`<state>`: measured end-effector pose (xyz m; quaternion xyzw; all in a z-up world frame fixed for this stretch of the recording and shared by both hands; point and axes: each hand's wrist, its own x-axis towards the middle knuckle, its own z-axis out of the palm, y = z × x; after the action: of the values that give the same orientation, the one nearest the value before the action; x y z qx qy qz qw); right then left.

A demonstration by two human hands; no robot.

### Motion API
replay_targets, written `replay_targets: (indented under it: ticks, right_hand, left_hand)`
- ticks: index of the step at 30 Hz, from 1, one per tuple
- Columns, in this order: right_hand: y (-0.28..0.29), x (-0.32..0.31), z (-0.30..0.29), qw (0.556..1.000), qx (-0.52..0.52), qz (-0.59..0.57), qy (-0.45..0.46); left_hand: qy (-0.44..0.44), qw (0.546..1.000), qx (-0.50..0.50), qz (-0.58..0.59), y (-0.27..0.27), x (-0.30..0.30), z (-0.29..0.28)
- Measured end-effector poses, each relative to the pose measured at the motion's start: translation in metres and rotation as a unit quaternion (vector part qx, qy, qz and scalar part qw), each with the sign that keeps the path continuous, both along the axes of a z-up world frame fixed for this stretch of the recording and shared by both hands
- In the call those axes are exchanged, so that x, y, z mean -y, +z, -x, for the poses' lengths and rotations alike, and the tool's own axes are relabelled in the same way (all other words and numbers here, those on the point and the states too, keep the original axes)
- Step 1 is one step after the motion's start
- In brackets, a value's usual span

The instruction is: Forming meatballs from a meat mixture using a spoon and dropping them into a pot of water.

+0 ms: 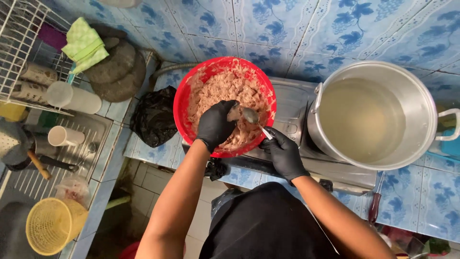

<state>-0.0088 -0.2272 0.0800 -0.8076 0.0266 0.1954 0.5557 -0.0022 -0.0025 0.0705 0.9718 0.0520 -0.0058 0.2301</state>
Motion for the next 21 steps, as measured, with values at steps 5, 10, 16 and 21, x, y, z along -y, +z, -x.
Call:
replay_targets:
  ticks: [5, 10, 16, 21]
  right_hand:
    - [0.001, 0.001, -0.002, 1.0, -0.014, 0.012, -0.002]
    - [0.001, 0.001, -0.01, 1.0, -0.027, -0.01, -0.011]
    - [0.008, -0.001, -0.009, 0.997, -0.053, -0.055, -0.031]
    - [0.004, 0.0, -0.012, 0.998, -0.052, -0.027, -0.003]
  left_hand:
    - [-0.039, 0.987, 0.042, -0.15, 0.015, 0.001, 0.009]
    - [-0.022, 0.995, 0.052, -0.087, 0.034, -0.013, 0.009]
    - [0.055, 0.996, -0.064, -0.043, -0.043, -0.038, -0.004]
    - [-0.058, 0.99, -0.103, -0.077, 0.032, -0.027, 0.005]
